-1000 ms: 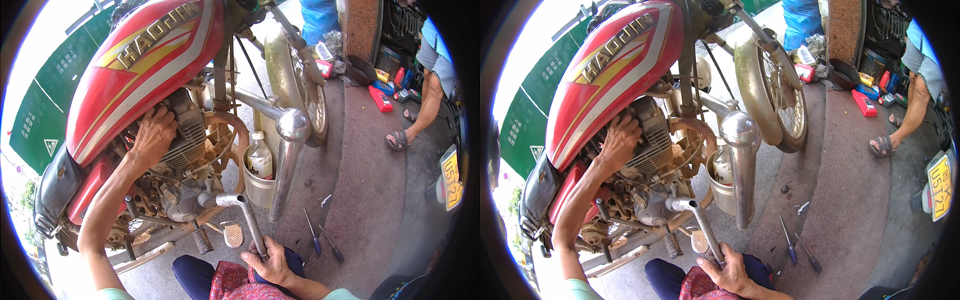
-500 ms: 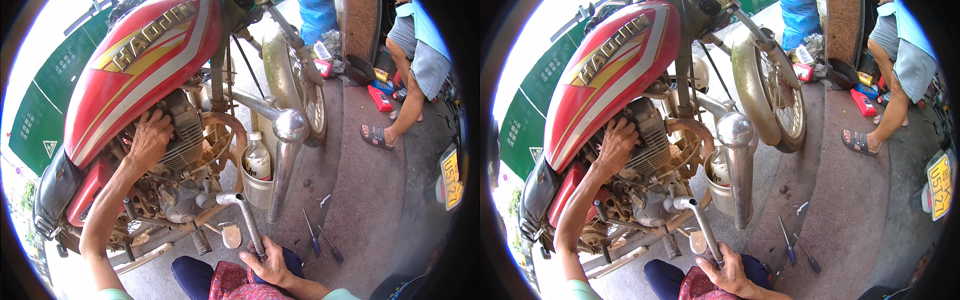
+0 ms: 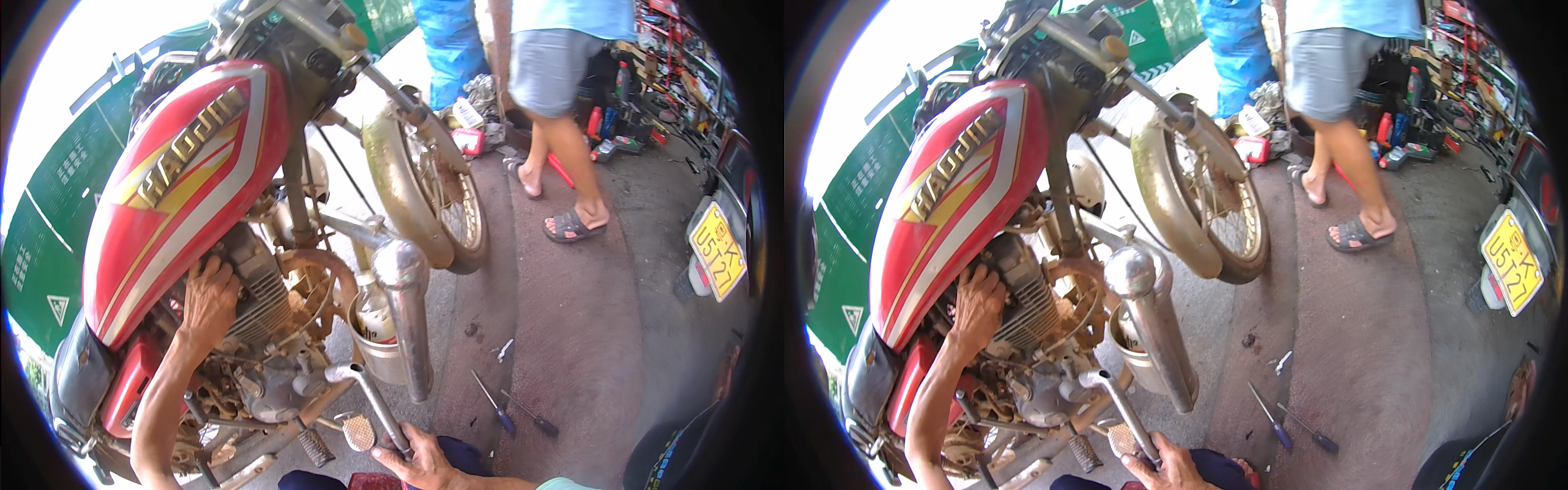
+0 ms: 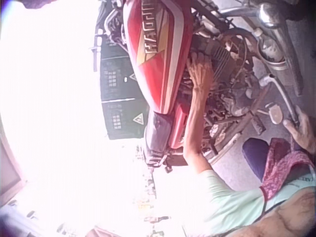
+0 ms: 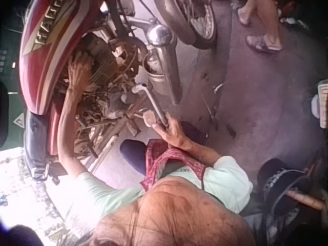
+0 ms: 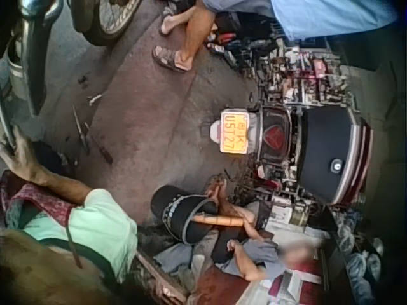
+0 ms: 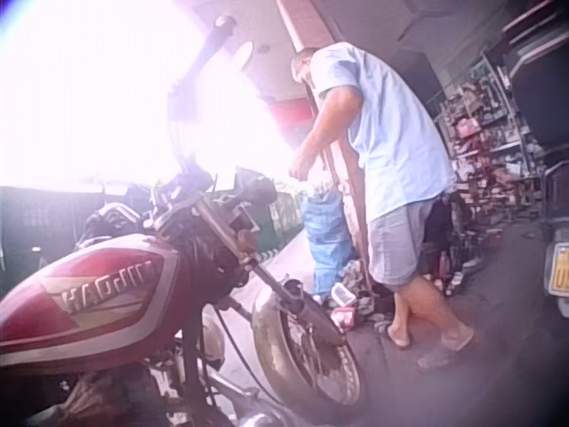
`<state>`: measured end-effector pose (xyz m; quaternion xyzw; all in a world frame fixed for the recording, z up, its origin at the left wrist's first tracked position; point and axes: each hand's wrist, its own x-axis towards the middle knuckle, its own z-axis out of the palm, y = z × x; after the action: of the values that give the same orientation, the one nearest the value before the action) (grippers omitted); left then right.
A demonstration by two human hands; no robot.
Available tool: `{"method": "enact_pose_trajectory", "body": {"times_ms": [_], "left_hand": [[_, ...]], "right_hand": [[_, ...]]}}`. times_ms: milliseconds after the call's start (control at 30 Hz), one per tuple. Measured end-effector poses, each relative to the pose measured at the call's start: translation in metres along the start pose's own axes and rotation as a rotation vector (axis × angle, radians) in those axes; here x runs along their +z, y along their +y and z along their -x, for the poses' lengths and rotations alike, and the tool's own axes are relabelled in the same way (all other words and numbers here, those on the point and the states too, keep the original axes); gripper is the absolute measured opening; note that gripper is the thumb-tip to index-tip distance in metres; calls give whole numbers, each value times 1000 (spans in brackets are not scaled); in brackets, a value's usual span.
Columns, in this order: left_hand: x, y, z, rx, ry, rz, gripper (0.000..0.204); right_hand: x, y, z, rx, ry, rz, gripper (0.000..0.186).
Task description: The person is repairing a red motorcycle engine using a socket wrench and a screwdriver. They are seen loosening and tightening bolts on the engine while sitting on the floor in a workshop.
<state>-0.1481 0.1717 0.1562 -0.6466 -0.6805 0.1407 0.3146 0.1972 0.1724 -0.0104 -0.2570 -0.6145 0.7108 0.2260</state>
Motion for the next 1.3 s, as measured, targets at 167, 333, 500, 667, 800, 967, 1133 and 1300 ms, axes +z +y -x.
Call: {"method": "enact_pose_trajectory", "body": {"times_ms": [167,333,500,667,800,967,1133,1300], "left_hand": [[-4,2,2,-62,30,60,11],[-6,-2,-1,32,-38,20,9],[-6,-3,-1,-50,-112,75,12],[-6,-3,1,26,-45,41,12],[-5,-5,-4,56,-46,37,9],[-4,0,-1,7,67,40,10],[-5,-6,-1,68,-68,40,18],[-6,-1,-5,-22,4,76,19]], "right_hand": [[2,1,1,95,8,12,35],[2,1,1,67,33,87,34],[2,4,2,59,10,-70,32],[1,6,6,50,-4,-67,31],[1,5,6,61,9,9,31],[-1,3,5,47,24,30,35],[-2,1,5,26,15,9,38],[-4,1,5,-41,55,22,37]]}}
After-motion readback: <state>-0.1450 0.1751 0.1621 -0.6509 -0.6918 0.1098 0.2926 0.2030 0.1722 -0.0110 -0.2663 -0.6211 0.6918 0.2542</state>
